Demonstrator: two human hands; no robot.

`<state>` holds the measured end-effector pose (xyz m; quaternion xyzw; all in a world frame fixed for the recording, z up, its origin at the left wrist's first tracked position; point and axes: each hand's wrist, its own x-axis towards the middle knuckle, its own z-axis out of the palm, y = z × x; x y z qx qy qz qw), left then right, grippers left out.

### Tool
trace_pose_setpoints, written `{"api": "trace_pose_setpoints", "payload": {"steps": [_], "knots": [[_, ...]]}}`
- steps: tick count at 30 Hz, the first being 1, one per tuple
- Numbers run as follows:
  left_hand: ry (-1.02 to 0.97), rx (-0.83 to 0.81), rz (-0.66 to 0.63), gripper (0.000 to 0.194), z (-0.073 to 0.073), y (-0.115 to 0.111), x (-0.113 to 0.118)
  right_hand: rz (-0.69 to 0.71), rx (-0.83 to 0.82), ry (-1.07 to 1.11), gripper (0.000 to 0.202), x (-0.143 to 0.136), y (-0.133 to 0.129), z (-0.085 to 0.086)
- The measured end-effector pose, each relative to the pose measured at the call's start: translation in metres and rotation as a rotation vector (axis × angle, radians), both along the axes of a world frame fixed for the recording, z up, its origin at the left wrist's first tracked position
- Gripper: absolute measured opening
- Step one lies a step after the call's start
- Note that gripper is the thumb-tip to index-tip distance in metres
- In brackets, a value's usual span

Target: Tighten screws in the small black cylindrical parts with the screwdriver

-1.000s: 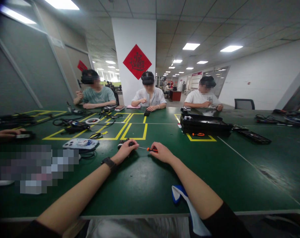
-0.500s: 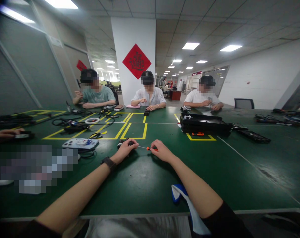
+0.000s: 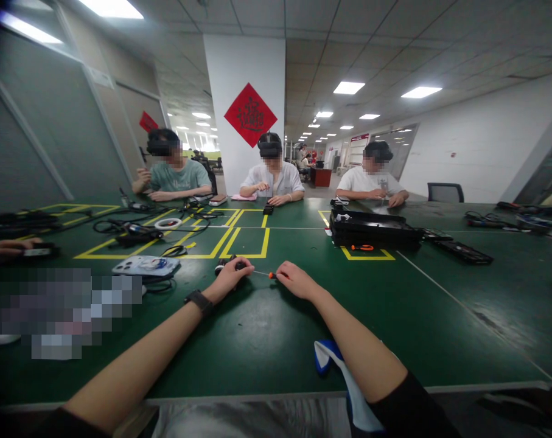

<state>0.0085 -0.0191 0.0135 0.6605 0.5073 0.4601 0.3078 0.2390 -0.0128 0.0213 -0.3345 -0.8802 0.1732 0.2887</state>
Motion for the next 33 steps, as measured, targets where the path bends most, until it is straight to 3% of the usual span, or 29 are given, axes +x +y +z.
{"api": "trace_pose_setpoints", "payload": {"steps": [5,33], "knots": [[-0.003,0.0,0.001,0.03,-0.0004,-0.0001,0.0,-0.028,0.012,0.021,0.012,-0.0009,-0.0006,-0.0033],[-0.032,0.004,0.01,0.028,0.0038,-0.0037,0.0028,-0.079,0.005,0.073,0.013,-0.0072,-0.0028,-0.009]]}}
